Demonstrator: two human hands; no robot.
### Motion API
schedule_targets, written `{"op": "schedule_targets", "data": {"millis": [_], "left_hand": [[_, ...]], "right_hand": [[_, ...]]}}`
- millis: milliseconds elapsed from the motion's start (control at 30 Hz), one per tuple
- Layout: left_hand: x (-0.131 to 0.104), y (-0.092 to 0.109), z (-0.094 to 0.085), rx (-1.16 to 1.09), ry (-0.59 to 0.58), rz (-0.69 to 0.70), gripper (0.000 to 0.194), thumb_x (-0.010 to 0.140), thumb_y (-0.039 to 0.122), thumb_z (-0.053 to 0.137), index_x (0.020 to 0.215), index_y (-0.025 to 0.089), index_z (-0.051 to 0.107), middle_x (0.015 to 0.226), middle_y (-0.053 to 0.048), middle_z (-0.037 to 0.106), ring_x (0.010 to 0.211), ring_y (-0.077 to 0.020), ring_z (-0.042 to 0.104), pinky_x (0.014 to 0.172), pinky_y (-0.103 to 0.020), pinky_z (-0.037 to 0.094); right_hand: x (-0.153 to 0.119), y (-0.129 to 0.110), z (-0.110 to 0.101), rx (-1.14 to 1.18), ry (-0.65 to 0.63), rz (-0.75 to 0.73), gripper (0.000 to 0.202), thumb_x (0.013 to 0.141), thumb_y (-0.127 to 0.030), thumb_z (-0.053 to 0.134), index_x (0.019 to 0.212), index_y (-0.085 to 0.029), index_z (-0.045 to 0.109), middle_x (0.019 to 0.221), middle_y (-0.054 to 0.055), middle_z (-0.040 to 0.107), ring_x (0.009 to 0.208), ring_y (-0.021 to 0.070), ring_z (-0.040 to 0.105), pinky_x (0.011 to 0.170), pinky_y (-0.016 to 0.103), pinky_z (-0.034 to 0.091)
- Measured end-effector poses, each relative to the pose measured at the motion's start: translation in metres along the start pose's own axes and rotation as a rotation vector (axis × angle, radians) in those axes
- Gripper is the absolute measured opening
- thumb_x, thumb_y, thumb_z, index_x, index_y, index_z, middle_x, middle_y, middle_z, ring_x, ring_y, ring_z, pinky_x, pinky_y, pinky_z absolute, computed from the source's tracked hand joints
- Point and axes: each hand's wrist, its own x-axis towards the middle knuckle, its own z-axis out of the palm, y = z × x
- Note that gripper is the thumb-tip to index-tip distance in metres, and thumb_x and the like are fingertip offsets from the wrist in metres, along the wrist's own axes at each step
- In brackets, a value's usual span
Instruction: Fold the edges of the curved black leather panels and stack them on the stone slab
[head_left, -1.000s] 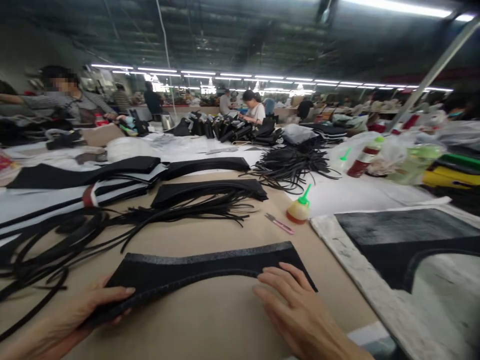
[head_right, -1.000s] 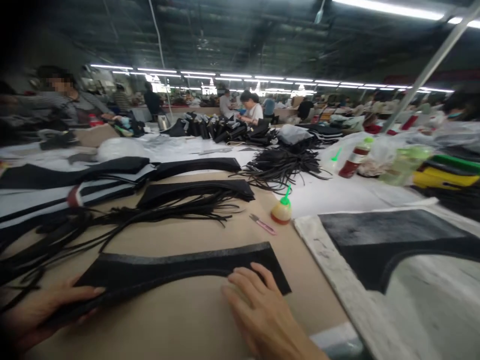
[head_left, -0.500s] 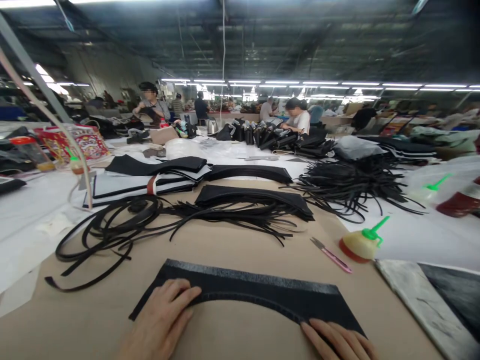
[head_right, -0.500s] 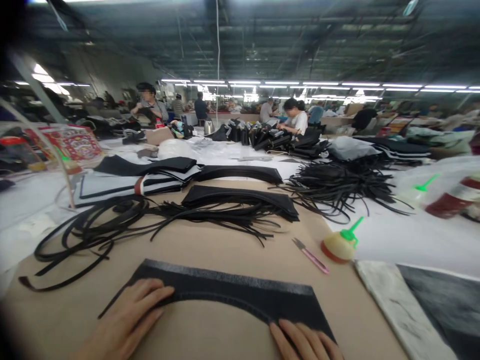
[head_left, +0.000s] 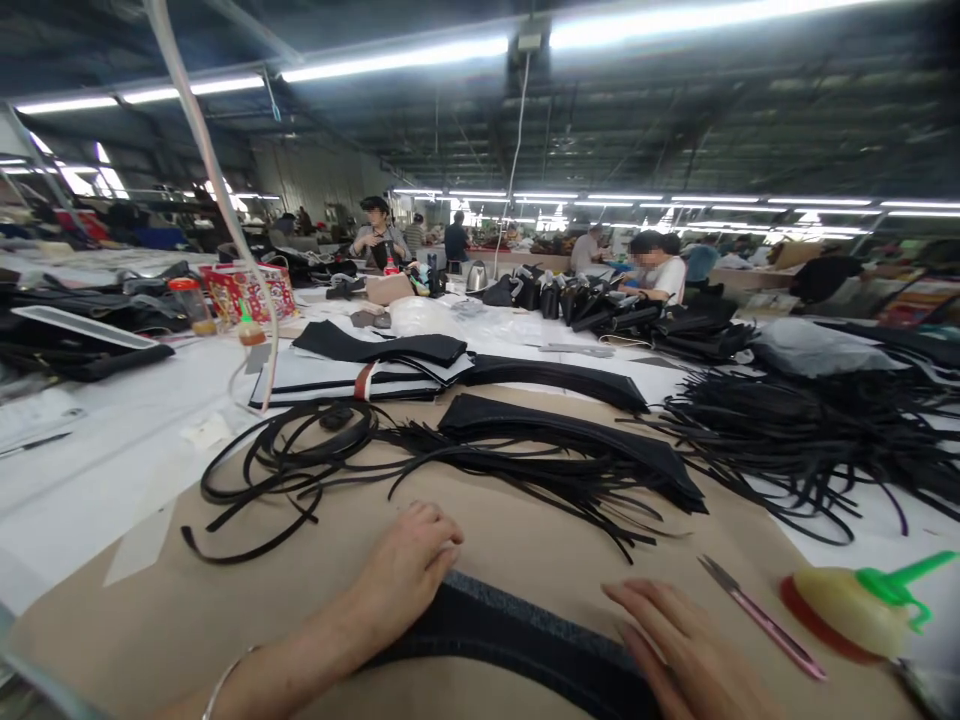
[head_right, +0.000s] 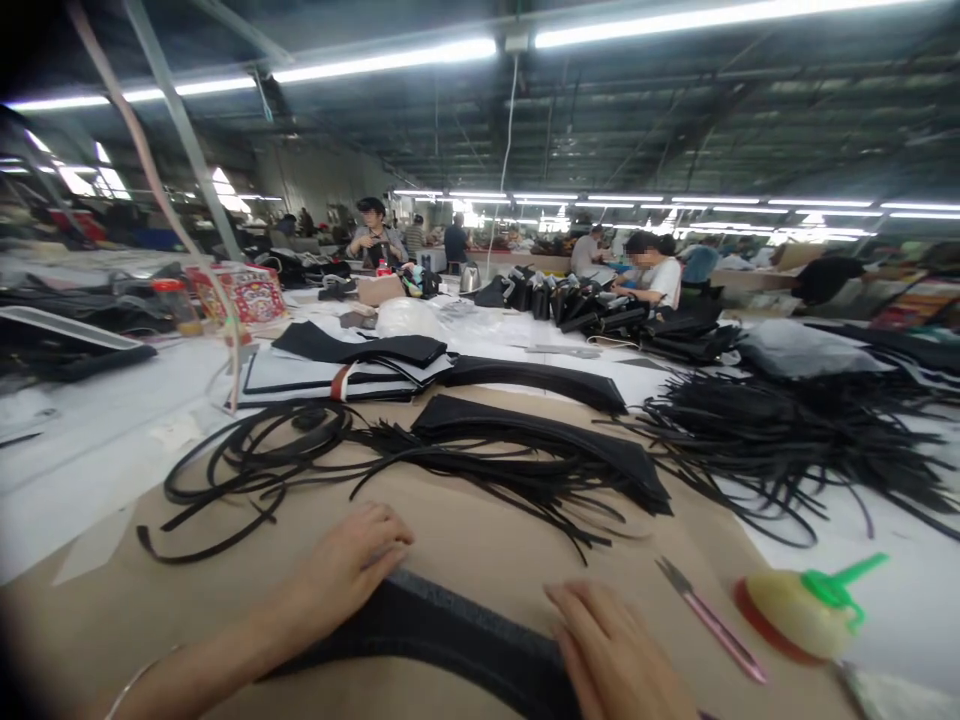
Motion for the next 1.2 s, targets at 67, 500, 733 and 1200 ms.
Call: {"op": "schedule_targets", "data": {"millis": [67,500,733,1200], "left_hand": [[0.003,0.007,0.005,0.004,-0.043,0.035,0.019,0.089,0.015,0.052,0.095,0.021,0.069,0.098,-0.004,0.066,0.100,-0.0207,0.057,0.091,-0.032,0.043],[0.102,-0.054,-0.025,0.279,0.146,-0.147,0.015,0.092,0.025,0.057,0.098,0.014,0.065,0.102,-0.007,0.064,0.103,-0.0221,0.059,0.093,-0.042,0.047],[0.145,-0.044,0.001,0.326,0.120,-0.117,0.025,0.092,0.035,0.060,0.106,0.015,0.062,0.109,-0.007,0.063,0.100,-0.0211,0.061,0.089,-0.043,0.051],[0.107,0.036,-0.035,0.068,0.127,0.283,0.024,0.095,0.017,0.037,0.104,0.023,0.058,0.085,-0.001,0.063,0.083,-0.0174,0.059,0.079,-0.028,0.041]], "right_hand": [[0.046,-0.005,0.014,-0.004,-0.156,0.041,0.029,0.097,-0.021,0.039,0.119,-0.020,0.058,0.112,0.008,0.063,0.099,0.0203,0.062,0.083,0.031,0.053],[0.124,-0.010,0.104,-0.187,-0.249,0.095,0.037,0.087,0.001,0.035,0.102,-0.019,0.062,0.105,0.011,0.062,0.097,0.0276,0.057,0.084,0.042,0.043],[0.112,-0.013,0.086,-0.194,-0.219,0.082,0.041,0.080,0.006,0.039,0.101,-0.019,0.063,0.095,0.006,0.062,0.090,0.0255,0.056,0.081,0.038,0.041],[0.181,-0.012,0.005,0.075,-0.098,0.009,0.030,0.099,-0.017,0.032,0.118,-0.017,0.054,0.114,0.010,0.061,0.108,0.0240,0.054,0.105,0.043,0.028]]}}
